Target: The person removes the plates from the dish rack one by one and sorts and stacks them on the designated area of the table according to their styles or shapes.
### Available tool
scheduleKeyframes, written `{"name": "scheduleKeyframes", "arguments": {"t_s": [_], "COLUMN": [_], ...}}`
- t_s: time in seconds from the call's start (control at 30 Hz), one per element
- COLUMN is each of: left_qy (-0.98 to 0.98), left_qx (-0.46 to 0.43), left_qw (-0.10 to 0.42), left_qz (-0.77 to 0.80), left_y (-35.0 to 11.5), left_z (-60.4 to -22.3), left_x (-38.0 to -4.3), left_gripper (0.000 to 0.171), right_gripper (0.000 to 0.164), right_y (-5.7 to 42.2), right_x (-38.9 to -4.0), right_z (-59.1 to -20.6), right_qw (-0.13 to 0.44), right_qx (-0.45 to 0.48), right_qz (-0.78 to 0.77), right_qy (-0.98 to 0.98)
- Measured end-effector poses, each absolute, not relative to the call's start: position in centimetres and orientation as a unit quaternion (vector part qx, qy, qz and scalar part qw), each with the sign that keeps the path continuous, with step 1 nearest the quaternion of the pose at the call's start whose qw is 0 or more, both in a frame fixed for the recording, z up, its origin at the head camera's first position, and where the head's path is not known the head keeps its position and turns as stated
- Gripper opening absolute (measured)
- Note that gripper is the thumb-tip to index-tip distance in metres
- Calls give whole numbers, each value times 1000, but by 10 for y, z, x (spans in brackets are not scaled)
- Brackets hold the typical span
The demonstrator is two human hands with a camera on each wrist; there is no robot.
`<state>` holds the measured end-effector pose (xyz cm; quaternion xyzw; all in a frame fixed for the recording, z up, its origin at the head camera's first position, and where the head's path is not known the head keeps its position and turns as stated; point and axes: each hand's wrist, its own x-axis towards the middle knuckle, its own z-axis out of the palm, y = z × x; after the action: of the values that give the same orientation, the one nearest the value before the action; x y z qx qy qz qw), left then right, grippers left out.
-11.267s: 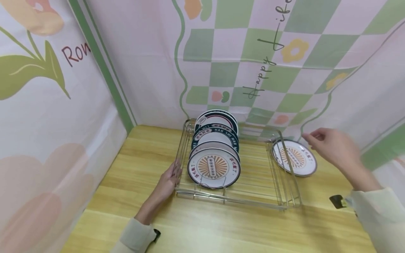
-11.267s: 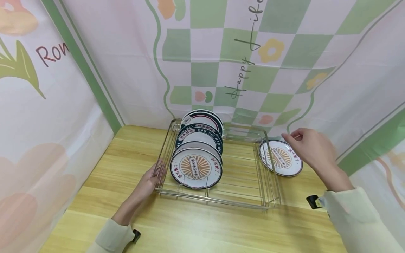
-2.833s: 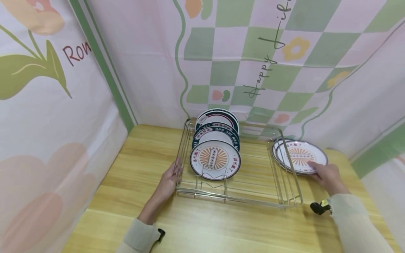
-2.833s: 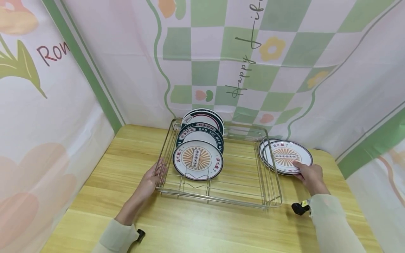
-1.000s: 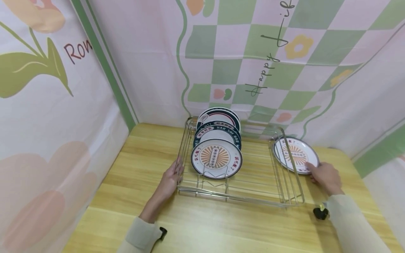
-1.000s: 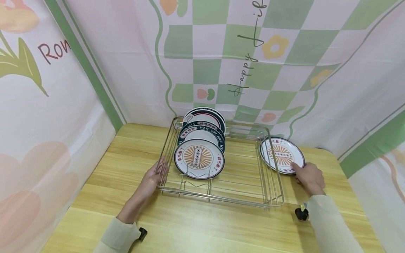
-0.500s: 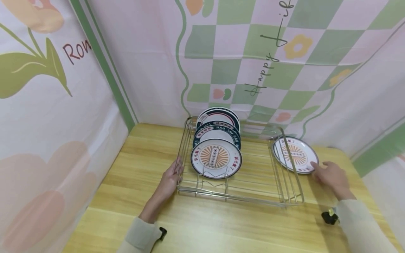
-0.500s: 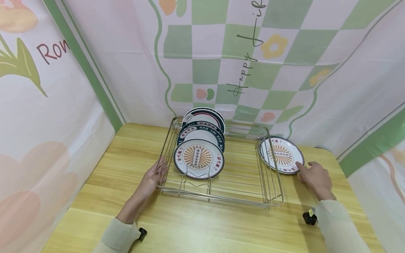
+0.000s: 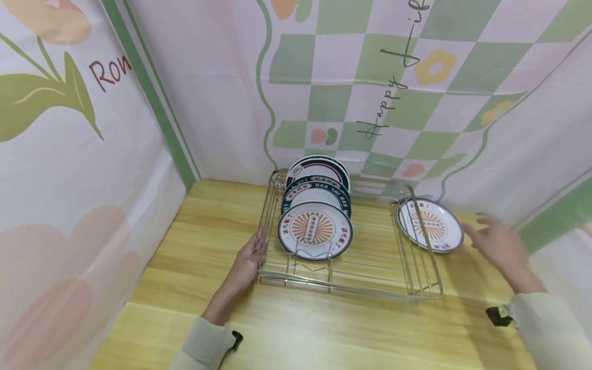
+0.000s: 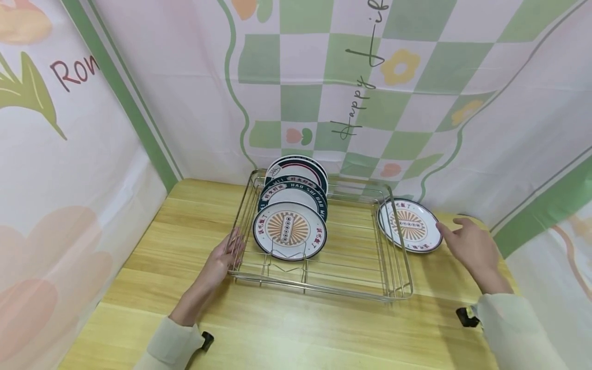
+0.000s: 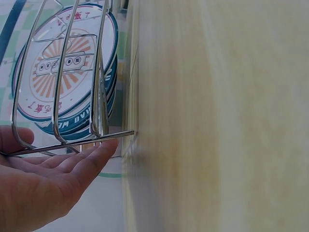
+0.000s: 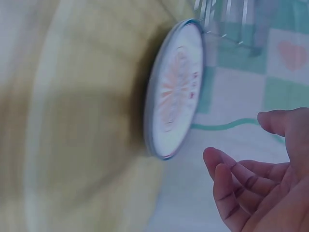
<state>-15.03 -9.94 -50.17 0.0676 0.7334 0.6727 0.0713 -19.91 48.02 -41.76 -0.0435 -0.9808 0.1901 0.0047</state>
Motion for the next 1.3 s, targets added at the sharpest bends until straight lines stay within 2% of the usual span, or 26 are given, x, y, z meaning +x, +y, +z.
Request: {"name": "scheduleKeyframes", "arguments": {"t_s": [0.77,1.17,1.3], "left_qy": [737,733,734], "left_qx": [70,73,72], "left_qw": [64,69,70], "left_qz": [669,672,671], "left_y": [-99,-100,-100], "left_z": [-501,-500,-501], "left_x": [-150,-150,-150], "left_gripper": [77,78,77], "right_gripper": [64,44,43], "right_y": [365,289,274], "right_x": [-188,-185,-187], "right_z": [-320,-295,-293], "right_qw": [61,94,80], "right_qx": [68,208,232], "right_qz": [169,164,167], "right_qy": [-981,-960,-955]}}
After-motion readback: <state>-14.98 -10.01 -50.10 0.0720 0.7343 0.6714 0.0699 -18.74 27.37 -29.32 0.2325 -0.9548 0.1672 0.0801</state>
